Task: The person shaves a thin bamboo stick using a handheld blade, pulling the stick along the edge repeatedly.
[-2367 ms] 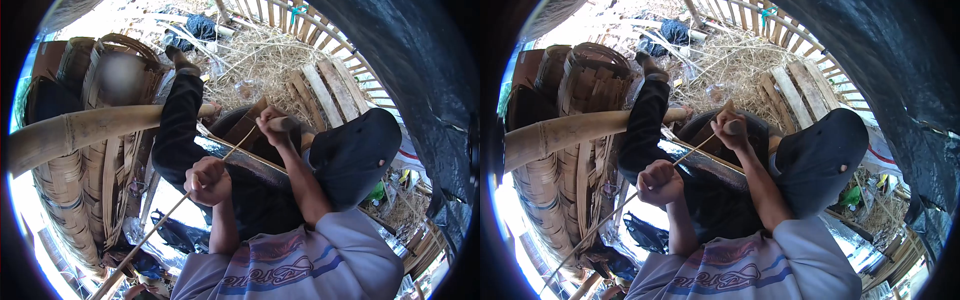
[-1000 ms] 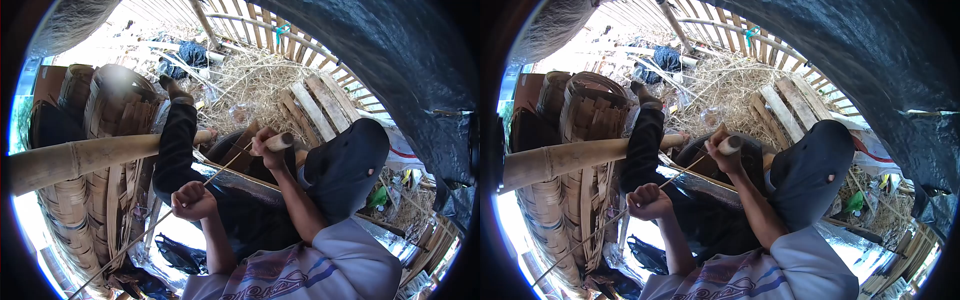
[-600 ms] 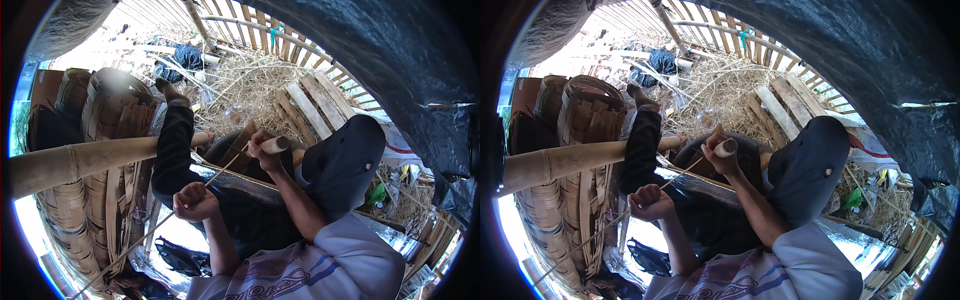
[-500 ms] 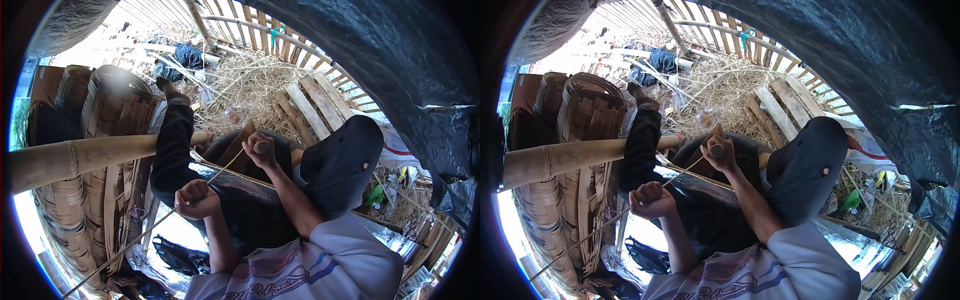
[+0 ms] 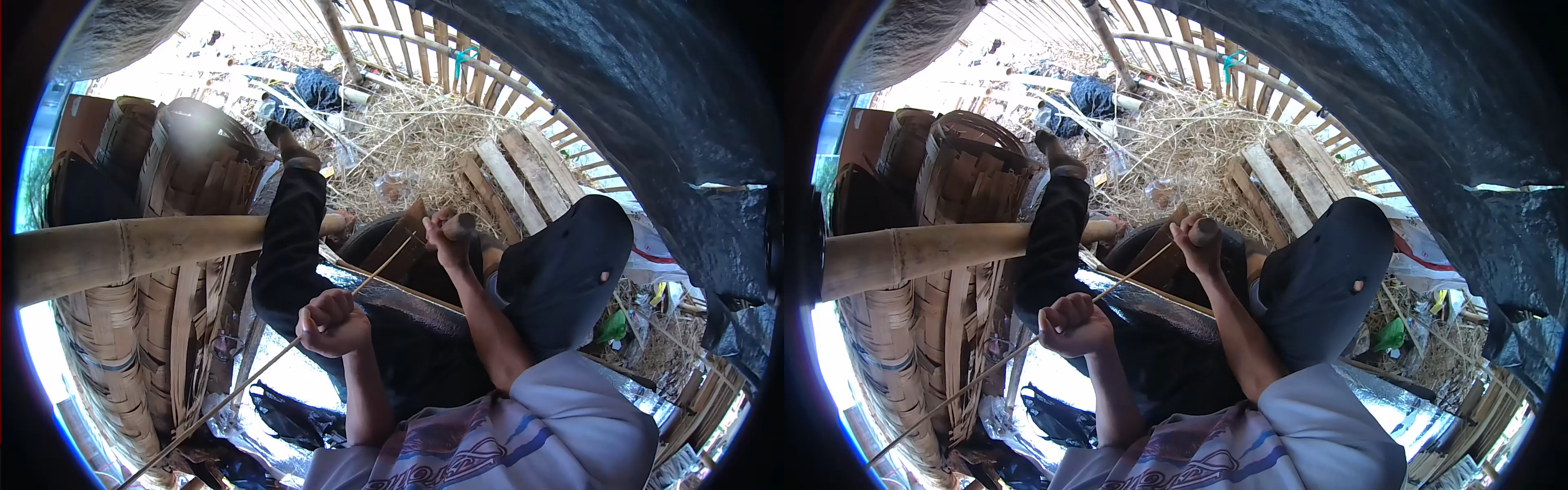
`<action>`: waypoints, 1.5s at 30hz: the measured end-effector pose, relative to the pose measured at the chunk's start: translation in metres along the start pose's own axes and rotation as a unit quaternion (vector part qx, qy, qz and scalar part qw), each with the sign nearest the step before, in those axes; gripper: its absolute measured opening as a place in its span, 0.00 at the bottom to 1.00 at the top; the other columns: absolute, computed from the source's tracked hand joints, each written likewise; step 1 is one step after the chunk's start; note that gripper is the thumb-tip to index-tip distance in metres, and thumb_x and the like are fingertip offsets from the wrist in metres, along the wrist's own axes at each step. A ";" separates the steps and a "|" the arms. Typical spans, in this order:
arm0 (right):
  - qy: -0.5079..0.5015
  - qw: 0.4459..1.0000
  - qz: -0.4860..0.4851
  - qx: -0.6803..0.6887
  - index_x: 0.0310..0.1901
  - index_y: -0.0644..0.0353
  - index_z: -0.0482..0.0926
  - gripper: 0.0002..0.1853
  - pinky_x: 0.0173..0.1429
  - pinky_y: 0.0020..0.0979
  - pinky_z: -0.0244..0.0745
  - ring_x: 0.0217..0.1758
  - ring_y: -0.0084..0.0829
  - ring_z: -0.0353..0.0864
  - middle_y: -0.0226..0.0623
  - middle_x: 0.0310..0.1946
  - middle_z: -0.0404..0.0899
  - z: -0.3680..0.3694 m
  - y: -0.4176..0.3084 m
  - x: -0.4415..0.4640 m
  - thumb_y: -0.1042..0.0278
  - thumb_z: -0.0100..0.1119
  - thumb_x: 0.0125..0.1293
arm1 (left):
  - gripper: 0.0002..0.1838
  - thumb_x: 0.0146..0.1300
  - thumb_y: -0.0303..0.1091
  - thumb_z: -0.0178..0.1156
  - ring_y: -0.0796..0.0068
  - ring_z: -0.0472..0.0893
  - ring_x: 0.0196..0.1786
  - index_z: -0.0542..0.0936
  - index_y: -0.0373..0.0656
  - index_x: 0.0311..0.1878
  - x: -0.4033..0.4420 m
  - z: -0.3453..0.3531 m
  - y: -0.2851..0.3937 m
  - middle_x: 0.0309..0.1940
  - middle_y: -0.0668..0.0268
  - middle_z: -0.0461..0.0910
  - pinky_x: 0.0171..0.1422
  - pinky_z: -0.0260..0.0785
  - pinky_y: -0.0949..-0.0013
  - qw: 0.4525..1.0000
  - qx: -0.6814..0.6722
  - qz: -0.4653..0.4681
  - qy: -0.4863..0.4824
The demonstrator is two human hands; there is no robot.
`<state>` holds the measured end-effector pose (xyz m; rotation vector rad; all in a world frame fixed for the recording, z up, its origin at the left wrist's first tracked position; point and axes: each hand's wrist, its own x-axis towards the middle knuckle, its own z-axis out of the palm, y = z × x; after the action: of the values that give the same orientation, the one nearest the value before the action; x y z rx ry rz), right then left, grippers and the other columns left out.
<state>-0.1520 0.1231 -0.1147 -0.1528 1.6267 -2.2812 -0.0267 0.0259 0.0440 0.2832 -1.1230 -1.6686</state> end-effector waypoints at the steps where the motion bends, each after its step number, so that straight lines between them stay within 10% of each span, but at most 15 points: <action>1: -0.002 1.000 0.006 0.001 0.23 0.56 0.69 0.12 0.29 0.20 0.63 0.23 0.12 0.64 0.20 0.18 0.68 0.002 0.004 -0.002 0.73 0.64 0.57 | 0.22 0.66 0.41 0.41 0.84 0.40 0.13 0.50 0.51 0.16 0.001 -0.001 0.000 0.09 0.75 0.44 0.17 0.33 0.73 1.000 -0.003 0.001 -0.001; 7: -0.062 0.984 -0.083 -0.146 0.23 0.56 0.69 0.11 0.30 0.20 0.61 0.25 0.10 0.63 0.21 0.19 0.68 -0.003 0.012 0.000 0.74 0.63 0.57 | 0.22 0.64 0.40 0.44 0.86 0.43 0.12 0.51 0.49 0.15 -0.004 0.000 0.000 0.07 0.75 0.46 0.16 0.34 0.75 0.997 -0.072 -0.009 0.035; 16: 0.004 0.989 0.027 0.148 0.26 0.55 0.67 0.11 0.22 0.18 0.61 0.20 0.12 0.66 0.21 0.19 0.66 -0.005 0.006 0.003 0.74 0.61 0.59 | 0.22 0.65 0.42 0.43 0.85 0.43 0.13 0.51 0.49 0.16 -0.004 -0.016 0.000 0.08 0.74 0.47 0.17 0.34 0.75 0.999 -0.032 0.010 0.037; 23: -0.096 0.991 -0.094 -0.005 0.25 0.55 0.67 0.11 0.21 0.18 0.60 0.19 0.12 0.65 0.21 0.19 0.66 0.006 0.012 -0.017 0.74 0.61 0.59 | 0.22 0.66 0.42 0.42 0.84 0.40 0.14 0.49 0.51 0.16 -0.014 -0.019 0.004 0.10 0.75 0.44 0.18 0.34 0.74 0.999 0.000 -0.002 0.050; 31: -0.090 0.986 -0.029 0.136 0.29 0.55 0.68 0.09 0.22 0.19 0.63 0.18 0.13 0.65 0.22 0.19 0.67 0.018 -0.049 -0.017 0.74 0.60 0.61 | 0.23 0.66 0.42 0.42 0.84 0.41 0.14 0.49 0.52 0.16 -0.015 -0.018 0.009 0.10 0.75 0.44 0.18 0.33 0.74 0.997 -0.039 -0.007 0.072; 35: -0.108 0.970 -0.133 -0.173 0.22 0.56 0.69 0.12 0.26 0.21 0.64 0.20 0.15 0.68 0.24 0.17 0.70 0.009 -0.010 -0.016 0.71 0.64 0.56 | 0.22 0.66 0.42 0.42 0.84 0.40 0.14 0.50 0.52 0.16 -0.018 -0.011 0.005 0.10 0.75 0.44 0.17 0.33 0.74 0.997 -0.044 -0.005 0.063; 43: -0.058 0.994 -0.083 -0.033 0.23 0.57 0.70 0.11 0.28 0.21 0.63 0.22 0.13 0.65 0.23 0.16 0.69 0.009 -0.003 -0.013 0.72 0.65 0.55 | 0.21 0.64 0.40 0.42 0.86 0.43 0.12 0.51 0.49 0.16 -0.020 -0.003 -0.001 0.08 0.75 0.47 0.16 0.34 0.76 0.997 -0.061 0.012 0.038; 45: -0.073 0.974 -0.128 -0.172 0.23 0.57 0.69 0.12 0.27 0.21 0.62 0.22 0.12 0.65 0.22 0.16 0.68 -0.001 -0.002 -0.007 0.72 0.65 0.55 | 0.21 0.64 0.40 0.42 0.86 0.43 0.12 0.51 0.49 0.16 -0.017 0.003 -0.005 0.08 0.75 0.47 0.16 0.34 0.76 0.996 -0.088 0.013 0.029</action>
<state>-0.1457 0.1269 -0.1121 -0.6301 2.0060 -2.0775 -0.0244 0.0420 0.0356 0.2027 -0.9271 -1.7136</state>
